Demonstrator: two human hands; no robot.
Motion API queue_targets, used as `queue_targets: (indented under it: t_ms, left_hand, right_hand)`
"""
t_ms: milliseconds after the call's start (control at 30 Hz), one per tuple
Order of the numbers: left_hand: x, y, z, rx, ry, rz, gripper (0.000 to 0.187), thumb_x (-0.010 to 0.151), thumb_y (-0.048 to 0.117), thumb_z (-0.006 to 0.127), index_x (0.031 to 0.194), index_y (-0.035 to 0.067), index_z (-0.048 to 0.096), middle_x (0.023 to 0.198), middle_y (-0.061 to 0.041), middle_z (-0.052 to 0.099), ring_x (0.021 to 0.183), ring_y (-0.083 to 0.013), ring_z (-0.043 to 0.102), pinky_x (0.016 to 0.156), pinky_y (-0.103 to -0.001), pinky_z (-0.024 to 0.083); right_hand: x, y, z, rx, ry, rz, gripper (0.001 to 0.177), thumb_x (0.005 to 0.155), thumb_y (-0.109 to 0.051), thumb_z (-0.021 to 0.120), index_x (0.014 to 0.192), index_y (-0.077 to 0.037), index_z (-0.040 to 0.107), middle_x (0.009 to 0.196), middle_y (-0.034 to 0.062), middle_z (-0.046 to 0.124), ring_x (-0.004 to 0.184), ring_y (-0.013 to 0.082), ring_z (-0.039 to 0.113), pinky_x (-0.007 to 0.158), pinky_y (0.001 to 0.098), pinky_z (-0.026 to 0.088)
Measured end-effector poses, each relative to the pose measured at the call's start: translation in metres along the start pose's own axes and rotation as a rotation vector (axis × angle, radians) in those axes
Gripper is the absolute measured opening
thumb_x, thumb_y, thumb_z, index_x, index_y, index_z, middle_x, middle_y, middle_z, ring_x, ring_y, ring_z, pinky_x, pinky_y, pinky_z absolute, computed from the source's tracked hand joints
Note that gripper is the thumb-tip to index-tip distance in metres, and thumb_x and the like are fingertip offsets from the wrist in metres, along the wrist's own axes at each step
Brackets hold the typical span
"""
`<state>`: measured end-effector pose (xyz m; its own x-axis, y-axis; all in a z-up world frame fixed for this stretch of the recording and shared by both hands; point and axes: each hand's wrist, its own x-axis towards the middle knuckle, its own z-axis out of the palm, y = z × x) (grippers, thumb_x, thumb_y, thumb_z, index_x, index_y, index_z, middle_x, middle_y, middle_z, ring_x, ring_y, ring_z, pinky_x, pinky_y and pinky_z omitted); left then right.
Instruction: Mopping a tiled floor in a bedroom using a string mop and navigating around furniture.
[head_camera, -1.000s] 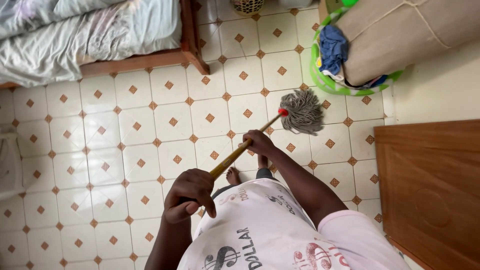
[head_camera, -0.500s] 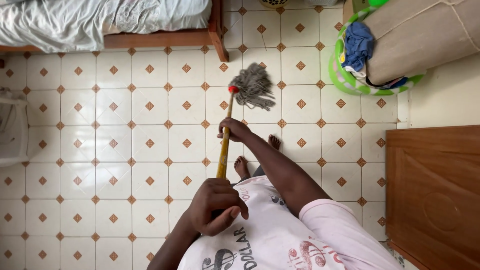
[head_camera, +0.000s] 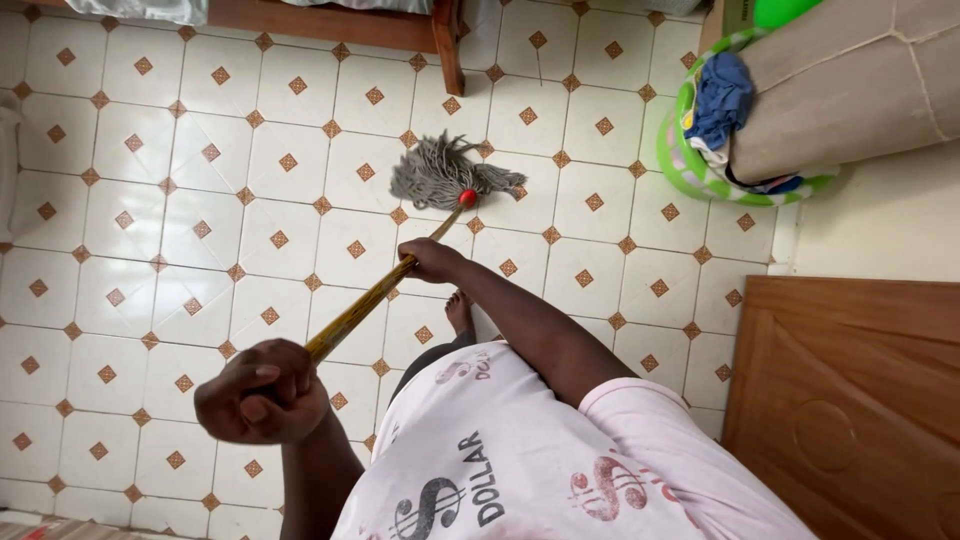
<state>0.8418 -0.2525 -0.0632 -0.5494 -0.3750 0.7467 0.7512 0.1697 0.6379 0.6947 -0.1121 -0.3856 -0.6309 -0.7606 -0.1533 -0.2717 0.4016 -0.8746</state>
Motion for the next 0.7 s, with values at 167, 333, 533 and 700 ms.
queue_targets:
  t_ms: [167,333,533,700]
  left_hand:
    - [-0.020,-0.031,0.016,-0.142,0.020,0.083,0.041,0.111,0.035,0.044,0.091,0.000,0.050,0.054,0.004,0.040,0.039,-0.0049,0.042,0.040,-0.022,0.045]
    - [-0.036,-0.035,0.060,-0.171,0.018,0.059,0.038,0.111,0.027,0.043,0.084,0.001,0.047,0.052,0.002,0.037,0.035,-0.0056,0.038,0.034,-0.022,0.041]
    - [-0.081,-0.039,0.112,-0.216,-0.002,0.039,0.040,0.108,0.018,0.041,0.074,-0.001,0.048,0.045,0.000,0.036,0.029,-0.0105,0.042,0.031,-0.025,0.043]
    - [-0.141,-0.030,0.152,-0.314,0.068,-0.143,0.037,0.104,0.012,0.043,0.070,0.000,0.048,0.046,0.001,0.035,0.031,-0.0126,0.043,0.034,-0.026,0.044]
  right_hand:
    - [-0.049,0.011,-0.036,0.071,0.078,0.008,0.019,0.086,-0.014,0.077,0.095,-0.010,0.060,0.091,0.0175,0.070,0.097,0.0421,0.069,0.084,0.0481,0.054]
    - [-0.115,0.029,-0.058,0.032,0.122,0.118,0.022,0.087,-0.016,0.077,0.099,-0.011,0.060,0.094,0.0174,0.070,0.099,0.0414,0.070,0.084,0.0484,0.054]
    - [-0.193,0.081,-0.074,0.029,0.228,0.202,0.020,0.084,-0.016,0.077,0.096,-0.012,0.061,0.093,0.0199,0.070,0.099,0.0450,0.068,0.085,0.0516,0.053]
    - [-0.256,0.143,-0.069,-0.029,0.369,0.273,0.018,0.081,-0.015,0.077,0.089,-0.013,0.061,0.082,0.0173,0.068,0.091,0.0431,0.070,0.080,0.0525,0.052]
